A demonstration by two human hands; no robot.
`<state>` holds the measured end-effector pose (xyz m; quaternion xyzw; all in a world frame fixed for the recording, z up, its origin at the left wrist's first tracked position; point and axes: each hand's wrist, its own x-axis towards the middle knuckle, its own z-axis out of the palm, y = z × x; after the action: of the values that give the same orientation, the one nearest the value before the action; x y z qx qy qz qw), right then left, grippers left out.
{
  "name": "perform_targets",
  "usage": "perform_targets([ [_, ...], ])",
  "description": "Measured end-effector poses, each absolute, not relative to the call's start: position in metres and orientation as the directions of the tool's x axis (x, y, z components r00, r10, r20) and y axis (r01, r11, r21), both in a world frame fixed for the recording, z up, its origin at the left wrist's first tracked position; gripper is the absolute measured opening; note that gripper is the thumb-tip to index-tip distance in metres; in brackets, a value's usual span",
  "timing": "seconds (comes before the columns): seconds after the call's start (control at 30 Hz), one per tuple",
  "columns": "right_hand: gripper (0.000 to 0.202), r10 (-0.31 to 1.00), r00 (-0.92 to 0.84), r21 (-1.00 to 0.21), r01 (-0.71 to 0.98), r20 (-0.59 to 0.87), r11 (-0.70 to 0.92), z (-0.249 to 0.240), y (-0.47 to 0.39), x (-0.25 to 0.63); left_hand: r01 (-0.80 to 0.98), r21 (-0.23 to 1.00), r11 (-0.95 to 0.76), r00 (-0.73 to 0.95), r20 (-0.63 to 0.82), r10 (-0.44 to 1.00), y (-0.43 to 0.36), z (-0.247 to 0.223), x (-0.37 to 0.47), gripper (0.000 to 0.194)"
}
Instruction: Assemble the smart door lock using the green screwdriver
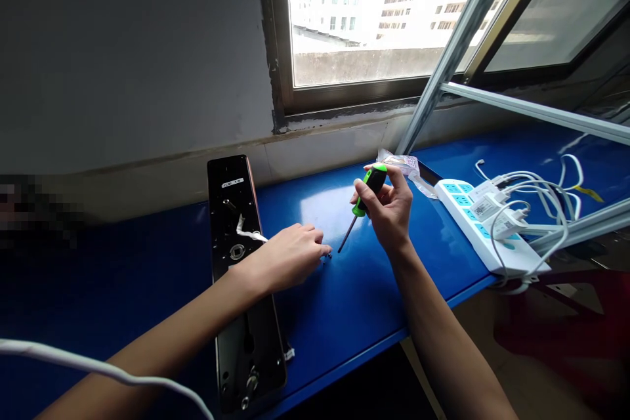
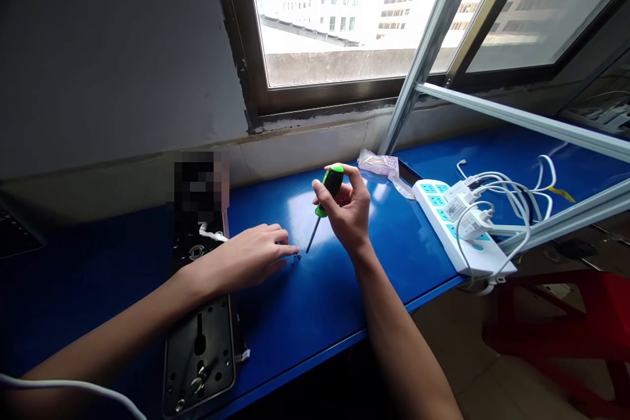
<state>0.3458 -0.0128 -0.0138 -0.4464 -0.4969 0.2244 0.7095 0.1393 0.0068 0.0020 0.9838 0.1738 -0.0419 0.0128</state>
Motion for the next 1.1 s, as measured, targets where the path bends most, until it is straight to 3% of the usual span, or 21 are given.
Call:
perform_targets([
  [0.2, 0.034, 0.77, 0.397, -0.856, 0.095, 0.5, 0.508, -0.0158, -0.0127, 0.3448, 0.335, 0.023, -0.942, 0.941, -0.055, 0.333, 0.0094, -0.0048, 0.14, 0.025],
  [0.43, 0.035, 0.774, 0.399, -0.861, 0.089, 0.492, 0.501, -0.016, -0.0135, 0.3452, 0.31, 0.171, -0.935, 0.951, -0.045, 0.307, 0.0097, 0.0027, 0.1355, 0.019],
  [1.1, 0.042, 0.823, 0.316, -0.876, 0.061, 0.472, 0.479, -0.0209, -0.0137, 0.3378, 0.344, 0.123, -0.931, 0.939, -0.059, 0.339, 0.0081, 0.0045, 0.1373, 0.02],
])
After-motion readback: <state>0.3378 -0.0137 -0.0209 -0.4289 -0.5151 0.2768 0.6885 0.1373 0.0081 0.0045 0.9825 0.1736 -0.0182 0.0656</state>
